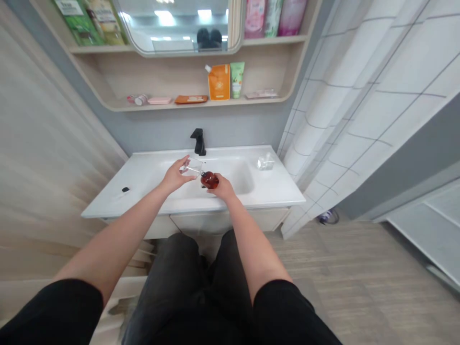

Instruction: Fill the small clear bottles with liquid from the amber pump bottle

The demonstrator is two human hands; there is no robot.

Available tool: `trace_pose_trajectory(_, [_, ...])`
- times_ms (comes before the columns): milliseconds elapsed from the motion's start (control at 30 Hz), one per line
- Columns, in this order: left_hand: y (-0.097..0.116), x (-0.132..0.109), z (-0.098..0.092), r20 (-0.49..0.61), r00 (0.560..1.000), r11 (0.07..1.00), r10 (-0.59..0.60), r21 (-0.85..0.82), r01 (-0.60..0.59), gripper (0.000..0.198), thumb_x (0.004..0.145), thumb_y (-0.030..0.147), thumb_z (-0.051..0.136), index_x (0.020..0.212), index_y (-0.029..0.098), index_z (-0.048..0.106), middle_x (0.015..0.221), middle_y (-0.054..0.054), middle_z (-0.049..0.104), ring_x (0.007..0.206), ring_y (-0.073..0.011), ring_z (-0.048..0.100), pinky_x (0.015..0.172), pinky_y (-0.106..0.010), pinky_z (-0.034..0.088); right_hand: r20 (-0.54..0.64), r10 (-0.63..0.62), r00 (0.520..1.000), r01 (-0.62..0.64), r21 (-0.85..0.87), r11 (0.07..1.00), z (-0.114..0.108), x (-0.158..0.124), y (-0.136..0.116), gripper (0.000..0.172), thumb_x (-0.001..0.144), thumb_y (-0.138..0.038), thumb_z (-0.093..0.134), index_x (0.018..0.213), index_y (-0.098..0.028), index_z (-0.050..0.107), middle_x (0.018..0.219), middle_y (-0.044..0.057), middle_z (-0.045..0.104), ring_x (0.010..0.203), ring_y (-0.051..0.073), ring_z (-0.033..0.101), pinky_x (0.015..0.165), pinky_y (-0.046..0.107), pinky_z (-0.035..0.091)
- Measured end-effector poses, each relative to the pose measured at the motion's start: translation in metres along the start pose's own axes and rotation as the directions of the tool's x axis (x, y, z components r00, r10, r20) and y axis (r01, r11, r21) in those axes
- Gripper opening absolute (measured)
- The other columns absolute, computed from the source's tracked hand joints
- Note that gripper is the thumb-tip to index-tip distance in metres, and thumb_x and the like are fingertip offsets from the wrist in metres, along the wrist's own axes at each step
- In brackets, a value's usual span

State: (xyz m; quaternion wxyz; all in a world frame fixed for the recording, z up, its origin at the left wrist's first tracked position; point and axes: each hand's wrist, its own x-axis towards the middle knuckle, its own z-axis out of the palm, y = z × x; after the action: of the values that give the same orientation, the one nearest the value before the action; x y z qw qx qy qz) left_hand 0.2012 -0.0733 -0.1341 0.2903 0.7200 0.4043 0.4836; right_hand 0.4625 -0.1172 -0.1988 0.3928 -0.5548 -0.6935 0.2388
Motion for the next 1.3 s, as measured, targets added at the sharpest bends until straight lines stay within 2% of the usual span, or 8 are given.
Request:
trace_pose_trajectory(300, [0.017, 0.007, -0.006, 0.059, 0.995, 0.990, 0.075, 0.111, -0.081, 0.103, 0.065, 0.033, 0.103, 0.161, 0.028, 0.064, 0.144, -0.012, 0.065, 0.137, -0.0306, 0.065, 0.111, -0.045, 0.065, 0.009, 0.004, 1.000, -0.005, 0.054, 0.999, -0.003, -0.002, -0.006, 0.086, 0.067, -0.032, 0.101, 0.145, -0.025, 0.064, 0.133, 0.008, 0.080, 0.119, 0.031, 0.078, 0.107, 0.045, 0.060])
trace_pose_trajectory(667, [0.024, 0.011, -0.009, 0.097, 0.991, 0.988, 0.092, 0.113, -0.102, 0.103, 0.066, 0.034, 0.104, 0.161, 0.029, 0.064, 0.144, -0.011, 0.064, 0.135, -0.0302, 0.065, 0.110, -0.045, 0.066, 0.005, 0.001, 1.000, -0.001, 0.060, 0.998, -0.004, -0.003, -0.008, 0.086, 0.067, -0.031, 0.100, 0.144, -0.026, 0.063, 0.137, 0.009, 0.079, 0.121, 0.032, 0.077, 0.109, 0.046, 0.059])
trace_pose_trajectory(967, [0.034, 0.013, -0.008, 0.094, 0.989, 0.979, 0.117, 0.154, -0.131, 0.105, 0.067, 0.032, 0.104, 0.163, 0.028, 0.061, 0.145, -0.011, 0.065, 0.135, -0.0297, 0.065, 0.109, -0.043, 0.066, -0.008, 0.003, 1.000, -0.002, 0.141, 0.990, -0.004, -0.005, -0.009, 0.088, 0.069, -0.035, 0.099, 0.147, -0.025, 0.061, 0.136, 0.009, 0.079, 0.118, 0.030, 0.077, 0.108, 0.045, 0.060])
trace_pose_trajectory(1300, [0.042, 0.016, -0.012, 0.150, 0.976, 0.961, 0.155, 0.205, -0.184, 0.105, 0.067, 0.028, 0.104, 0.163, 0.027, 0.062, 0.148, -0.012, 0.065, 0.137, -0.0313, 0.065, 0.111, -0.043, 0.065, -0.015, -0.016, 1.000, 0.018, 0.134, 0.991, -0.005, -0.005, -0.009, 0.087, 0.068, -0.031, 0.099, 0.146, -0.023, 0.062, 0.134, 0.009, 0.079, 0.118, 0.031, 0.077, 0.108, 0.044, 0.059])
